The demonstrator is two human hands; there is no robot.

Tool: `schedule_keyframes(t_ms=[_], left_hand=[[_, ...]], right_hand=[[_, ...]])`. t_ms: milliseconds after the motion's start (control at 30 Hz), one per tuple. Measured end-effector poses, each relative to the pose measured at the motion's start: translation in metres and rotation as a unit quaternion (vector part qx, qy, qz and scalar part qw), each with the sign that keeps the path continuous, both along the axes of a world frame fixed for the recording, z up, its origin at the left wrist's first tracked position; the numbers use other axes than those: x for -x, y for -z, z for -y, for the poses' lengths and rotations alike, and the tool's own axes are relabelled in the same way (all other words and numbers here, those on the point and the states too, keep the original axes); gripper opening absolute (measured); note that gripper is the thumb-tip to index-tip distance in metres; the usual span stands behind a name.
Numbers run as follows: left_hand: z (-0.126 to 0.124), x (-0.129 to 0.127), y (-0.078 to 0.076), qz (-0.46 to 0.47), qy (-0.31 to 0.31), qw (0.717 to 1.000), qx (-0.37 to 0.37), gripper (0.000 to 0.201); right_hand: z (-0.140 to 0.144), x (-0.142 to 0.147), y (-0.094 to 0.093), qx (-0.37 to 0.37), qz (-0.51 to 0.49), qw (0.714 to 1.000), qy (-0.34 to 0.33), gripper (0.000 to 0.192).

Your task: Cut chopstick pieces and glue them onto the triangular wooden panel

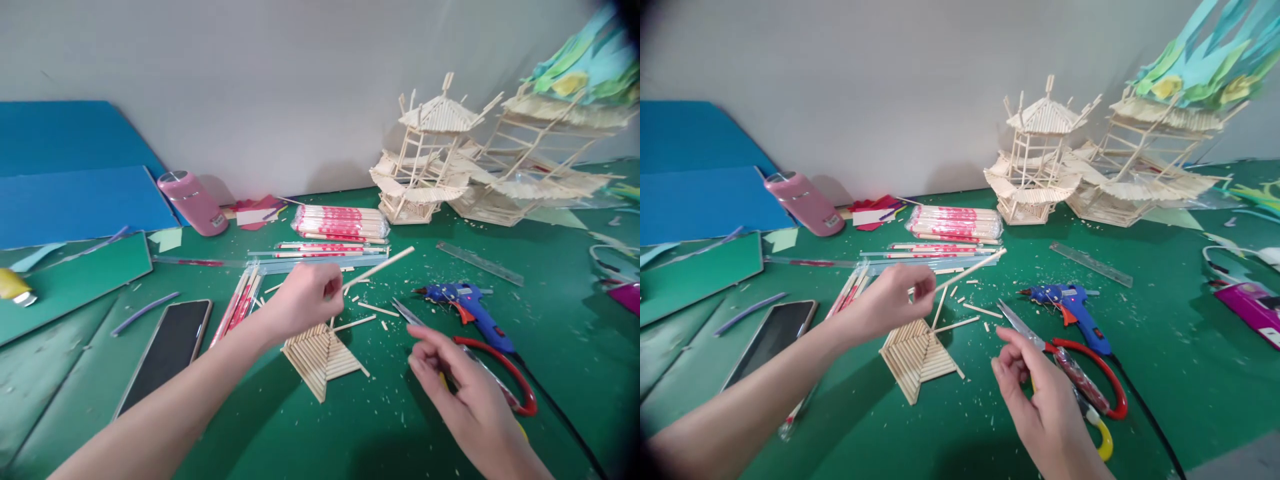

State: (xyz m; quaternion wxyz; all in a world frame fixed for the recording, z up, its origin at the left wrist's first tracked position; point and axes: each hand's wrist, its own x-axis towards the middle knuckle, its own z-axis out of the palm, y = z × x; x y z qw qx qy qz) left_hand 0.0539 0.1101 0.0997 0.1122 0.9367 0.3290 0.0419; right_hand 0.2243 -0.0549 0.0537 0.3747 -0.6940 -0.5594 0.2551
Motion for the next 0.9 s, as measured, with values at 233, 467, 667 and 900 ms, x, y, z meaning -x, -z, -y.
schedule_keyframes(t_ms=[233,467,667,900], left_hand=[[0.085,0.056,0.013,0.055,-0.023,0.982,0.182,0.013],[0.122,0.074,0.033,0.081,-0.095,0.968,0.216,0.016],[0.13,0.061,0.044,0.125,-0.083,0.968,0.203,0.021],[0.115,0.066,0.04,0.112,-0.073,0.988,0.083,0.028]], right_hand=[[0.001,0.023,-0.007,-0.011,-0.169,0.985,0.041,0.026],[0.01,0.035,0.015,-0.017,-0.121,0.991,-0.057,0.01],[0.017,0.05,0.021,-0.007,-0.159,0.987,-0.023,0.012],[0.015,0.038,0.026,0.03,-0.183,0.983,0.006,0.019]])
